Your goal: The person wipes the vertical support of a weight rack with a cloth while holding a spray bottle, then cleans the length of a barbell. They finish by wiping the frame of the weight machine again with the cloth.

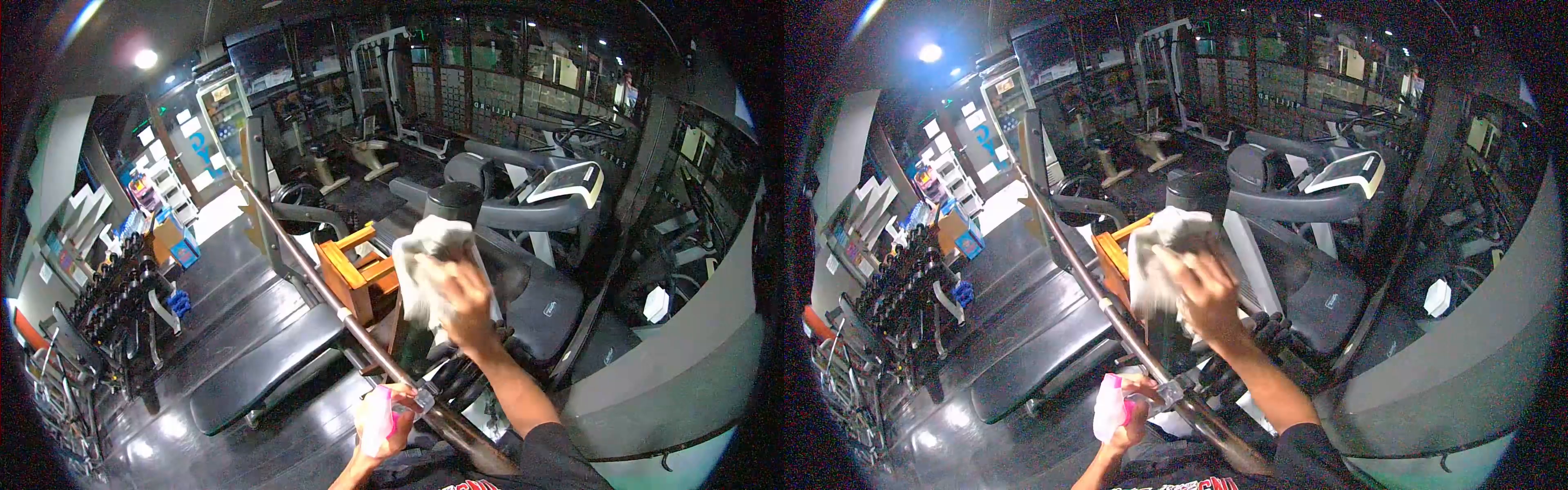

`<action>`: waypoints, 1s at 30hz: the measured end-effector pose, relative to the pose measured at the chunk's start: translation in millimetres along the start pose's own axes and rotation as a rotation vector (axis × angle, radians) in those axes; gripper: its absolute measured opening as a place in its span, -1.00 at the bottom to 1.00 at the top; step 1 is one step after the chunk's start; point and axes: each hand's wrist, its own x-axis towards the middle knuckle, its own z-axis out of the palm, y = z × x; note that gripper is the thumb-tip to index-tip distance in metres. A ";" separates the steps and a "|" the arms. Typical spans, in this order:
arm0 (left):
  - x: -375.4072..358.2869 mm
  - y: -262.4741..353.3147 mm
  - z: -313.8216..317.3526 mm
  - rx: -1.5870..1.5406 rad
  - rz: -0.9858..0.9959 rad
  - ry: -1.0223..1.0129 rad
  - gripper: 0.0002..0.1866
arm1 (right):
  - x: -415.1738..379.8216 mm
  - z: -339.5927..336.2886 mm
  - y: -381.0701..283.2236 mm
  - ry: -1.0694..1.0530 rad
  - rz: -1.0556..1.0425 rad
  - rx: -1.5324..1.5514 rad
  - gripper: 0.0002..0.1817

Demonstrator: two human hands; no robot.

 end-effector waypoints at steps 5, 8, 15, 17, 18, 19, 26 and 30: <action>-7.6 -14.1 11.5 -0.252 -0.026 0.142 -0.78 | -61.3 39.1 9.0 -0.013 0.053 -0.047 -0.74; -6.3 -12.5 6.9 -0.250 -0.028 0.102 -0.77 | -114.8 47.9 16.1 -0.192 -0.200 -0.053 -0.81; 0.2 -10.1 8.1 -0.050 0.134 0.104 -0.80 | -144.5 40.8 36.9 0.054 0.214 0.261 -0.56; -0.2 -3.1 10.0 -0.109 0.067 0.119 -0.79 | -106.8 19.5 21.3 0.303 0.288 0.382 -0.44; 0.0 -0.9 11.3 -0.170 0.000 0.134 -0.78 | -88.8 11.6 18.7 0.417 0.193 0.250 -0.43; -0.2 -1.7 13.0 -0.173 -0.001 0.130 -0.78 | -76.8 6.4 18.6 0.382 0.169 0.276 -0.43; 0.4 3.6 5.9 -0.068 -0.019 0.070 -0.73 | -53.2 67.9 18.3 0.184 -0.112 0.022 -0.49; -3.8 -1.3 11.1 -0.210 -0.034 0.125 -0.73 | -113.8 90.5 30.8 0.169 -0.018 0.110 -0.47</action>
